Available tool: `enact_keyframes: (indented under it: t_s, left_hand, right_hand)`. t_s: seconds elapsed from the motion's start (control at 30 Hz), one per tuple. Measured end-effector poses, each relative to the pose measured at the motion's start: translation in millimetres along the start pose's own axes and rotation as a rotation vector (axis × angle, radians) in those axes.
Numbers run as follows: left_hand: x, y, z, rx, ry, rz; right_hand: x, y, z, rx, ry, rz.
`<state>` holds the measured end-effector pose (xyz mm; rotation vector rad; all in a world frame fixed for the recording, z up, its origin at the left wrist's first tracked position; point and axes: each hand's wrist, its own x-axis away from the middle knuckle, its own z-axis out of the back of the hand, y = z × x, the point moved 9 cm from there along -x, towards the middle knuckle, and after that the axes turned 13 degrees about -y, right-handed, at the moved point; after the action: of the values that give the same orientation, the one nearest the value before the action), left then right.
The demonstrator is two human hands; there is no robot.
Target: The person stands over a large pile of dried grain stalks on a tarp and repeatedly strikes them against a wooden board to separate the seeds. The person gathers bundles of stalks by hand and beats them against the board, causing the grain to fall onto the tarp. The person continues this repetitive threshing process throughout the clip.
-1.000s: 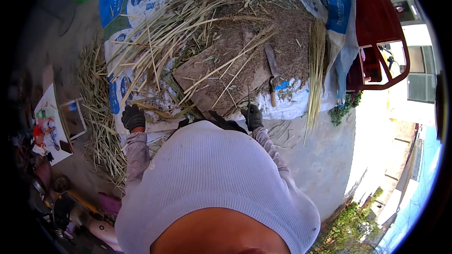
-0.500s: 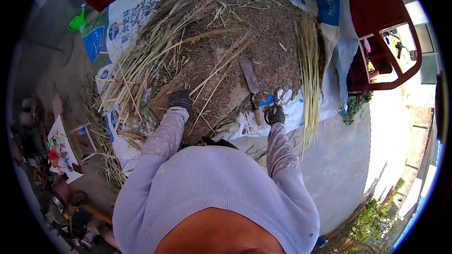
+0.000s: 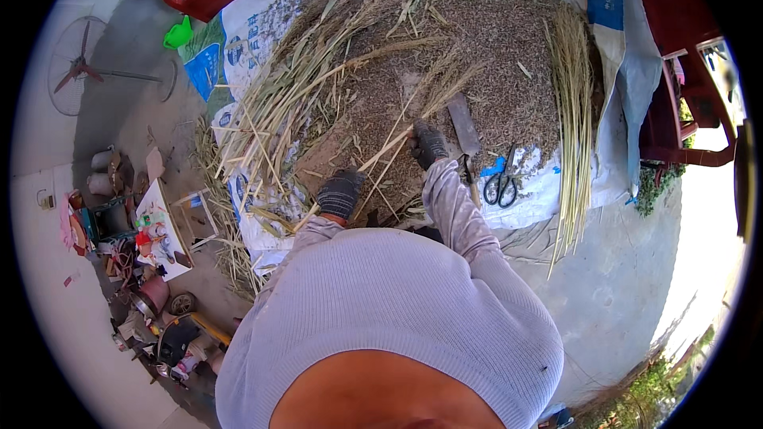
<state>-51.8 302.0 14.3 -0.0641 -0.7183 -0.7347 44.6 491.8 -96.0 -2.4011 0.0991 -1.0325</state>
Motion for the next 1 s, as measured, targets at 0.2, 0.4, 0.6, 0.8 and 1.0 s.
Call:
enact_keyframes:
  t_s: [0.2, 0.4, 0.6, 0.8, 1.0]
  left_hand:
    - [44.4, -30.2, 3.3, 0.133, 0.028, -0.037]
    - [156.6, -242.0, -91.4, 0.140, -0.269, 0.329]
    - [345.9, -435.3, -132.2, 0.154, -0.152, 0.954]
    - [322.2, -447.8, -134.7, 0.226, -0.220, 0.977]
    - [234.7, -418.5, -120.4, 0.303, -0.108, 0.742]
  right_hand:
    - [-94.4, 0.2, 46.8, 0.518, 0.074, 0.367]
    - [-46.9, -45.1, 45.3, 0.802, 0.382, 0.216]
    - [-55.3, -61.6, 38.0, 1.099, 0.635, 0.275]
    - [-38.8, -41.7, 50.0, 1.176, 0.808, 0.068]
    - [-11.3, -6.6, -5.3, 1.200, 0.834, -0.071]
